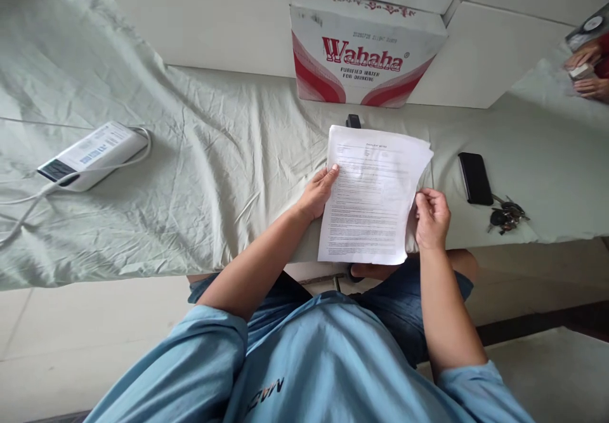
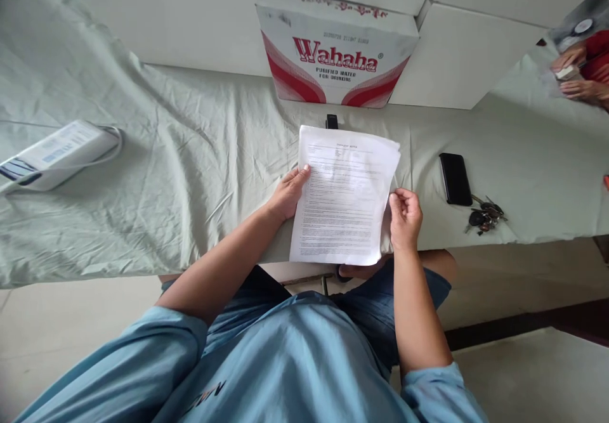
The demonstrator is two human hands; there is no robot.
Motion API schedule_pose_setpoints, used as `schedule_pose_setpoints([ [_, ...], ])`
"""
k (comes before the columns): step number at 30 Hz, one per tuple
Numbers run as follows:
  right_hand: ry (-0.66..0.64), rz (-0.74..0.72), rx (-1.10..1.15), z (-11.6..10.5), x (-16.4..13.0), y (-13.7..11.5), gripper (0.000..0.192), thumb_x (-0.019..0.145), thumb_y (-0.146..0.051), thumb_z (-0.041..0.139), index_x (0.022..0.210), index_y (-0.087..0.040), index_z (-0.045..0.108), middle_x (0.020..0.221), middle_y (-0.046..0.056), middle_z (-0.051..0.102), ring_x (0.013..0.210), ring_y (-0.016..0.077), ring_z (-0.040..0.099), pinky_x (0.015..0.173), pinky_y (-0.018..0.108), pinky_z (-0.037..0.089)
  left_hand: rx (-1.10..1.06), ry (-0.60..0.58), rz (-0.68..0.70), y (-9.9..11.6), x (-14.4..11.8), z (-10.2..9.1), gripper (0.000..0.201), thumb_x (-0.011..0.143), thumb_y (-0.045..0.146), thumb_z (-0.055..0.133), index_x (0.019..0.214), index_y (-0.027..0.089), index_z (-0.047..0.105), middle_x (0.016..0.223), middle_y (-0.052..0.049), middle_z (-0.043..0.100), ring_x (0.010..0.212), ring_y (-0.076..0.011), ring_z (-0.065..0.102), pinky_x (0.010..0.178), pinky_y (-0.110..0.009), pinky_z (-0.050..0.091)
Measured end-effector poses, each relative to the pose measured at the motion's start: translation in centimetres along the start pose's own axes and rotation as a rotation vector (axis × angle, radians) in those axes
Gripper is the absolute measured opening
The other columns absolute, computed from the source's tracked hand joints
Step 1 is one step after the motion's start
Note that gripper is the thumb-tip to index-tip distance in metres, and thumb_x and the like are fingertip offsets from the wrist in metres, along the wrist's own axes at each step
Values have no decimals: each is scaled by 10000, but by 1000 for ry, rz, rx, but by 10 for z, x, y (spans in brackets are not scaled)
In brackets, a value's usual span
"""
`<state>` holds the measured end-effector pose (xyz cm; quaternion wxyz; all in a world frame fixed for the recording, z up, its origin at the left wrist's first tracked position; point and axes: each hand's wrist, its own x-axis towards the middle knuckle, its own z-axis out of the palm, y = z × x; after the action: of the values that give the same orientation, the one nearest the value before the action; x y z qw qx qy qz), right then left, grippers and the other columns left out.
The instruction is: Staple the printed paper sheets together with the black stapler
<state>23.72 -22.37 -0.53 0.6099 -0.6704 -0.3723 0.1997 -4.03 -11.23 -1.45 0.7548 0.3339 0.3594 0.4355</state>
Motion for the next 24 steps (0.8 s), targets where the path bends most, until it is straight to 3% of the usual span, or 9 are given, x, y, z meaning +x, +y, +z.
schedule_pose_setpoints([
  [3,13,-2,34,-24,-28,-16,506,898,-702,884,1053,-241,744,887,7,756,635,115,539,572,255,434,-90,80,73,-6,12,-8,686,833,798,927,1200,245,751,1191,-115,889,1346,-416,799,1123,-555,679],
  [7,-120,126,67,-49,-83,-27,497,993,-723,791,1062,-232,759,874,43,793,617,140,608,576,284,528,-169,53,136,-14,29,-21,745,848,823,900,1280,245,713,1286,-143,870,1383,-420,777,1108,-565,681],
  [10,-137,174,43,-47,-119,-27,527,930,-729,866,1134,-258,743,962,55,808,677,169,680,601,307,595,-161,-1,144,-18,34,-24,766,871,855,855,1315,251,696,1357,-145,853,1415,-416,760,1104,-567,681],
  [13,-133,238,120,-24,-136,-28,640,841,-782,917,1200,-282,742,1059,79,824,880,247,782,710,366,686,-166,-25,138,-18,30,-20,785,868,865,849,1326,246,693,1366,-152,851,1438,-417,749,1110,-567,680],
  [15,-180,310,208,-3,-139,-32,719,815,-795,925,1289,-279,765,1200,112,850,1158,322,815,956,467,732,-184,-43,114,-15,23,-14,788,853,850,876,1315,235,706,1343,-158,859,1438,-422,752,1114,-567,681],
  [17,-175,360,248,16,-135,-37,727,824,-724,944,1378,-282,784,1342,106,849,1378,347,769,1210,544,655,-203,-71,76,-9,15,-9,762,828,807,922,1281,225,731,1304,-159,871,1415,-433,766,1116,-570,684],
  [19,-90,353,242,26,-122,-42,730,823,-612,972,1451,-293,782,1447,80,827,1492,339,720,1352,575,551,-205,-102,52,0,8,-6,695,792,696,984,1239,217,753,1266,-151,881,1376,-435,785,1119,-568,682],
  [21,9,259,212,24,-101,-48,778,794,-545,1004,1491,-286,774,1512,69,801,1539,337,693,1417,590,481,-182,-117,89,11,4,-6,613,757,546,1014,1209,220,760,1243,-127,884,1318,-399,807,1112,-538,678],
  [24,67,-4,123,-2,-59,-64,843,749,-547,1048,1498,-275,773,1541,72,787,1548,351,691,1462,609,414,-129,-112,220,26,3,-13,570,738,416,987,1234,262,751,1217,-60,870,1208,-289,816,1102,-459,660],
])
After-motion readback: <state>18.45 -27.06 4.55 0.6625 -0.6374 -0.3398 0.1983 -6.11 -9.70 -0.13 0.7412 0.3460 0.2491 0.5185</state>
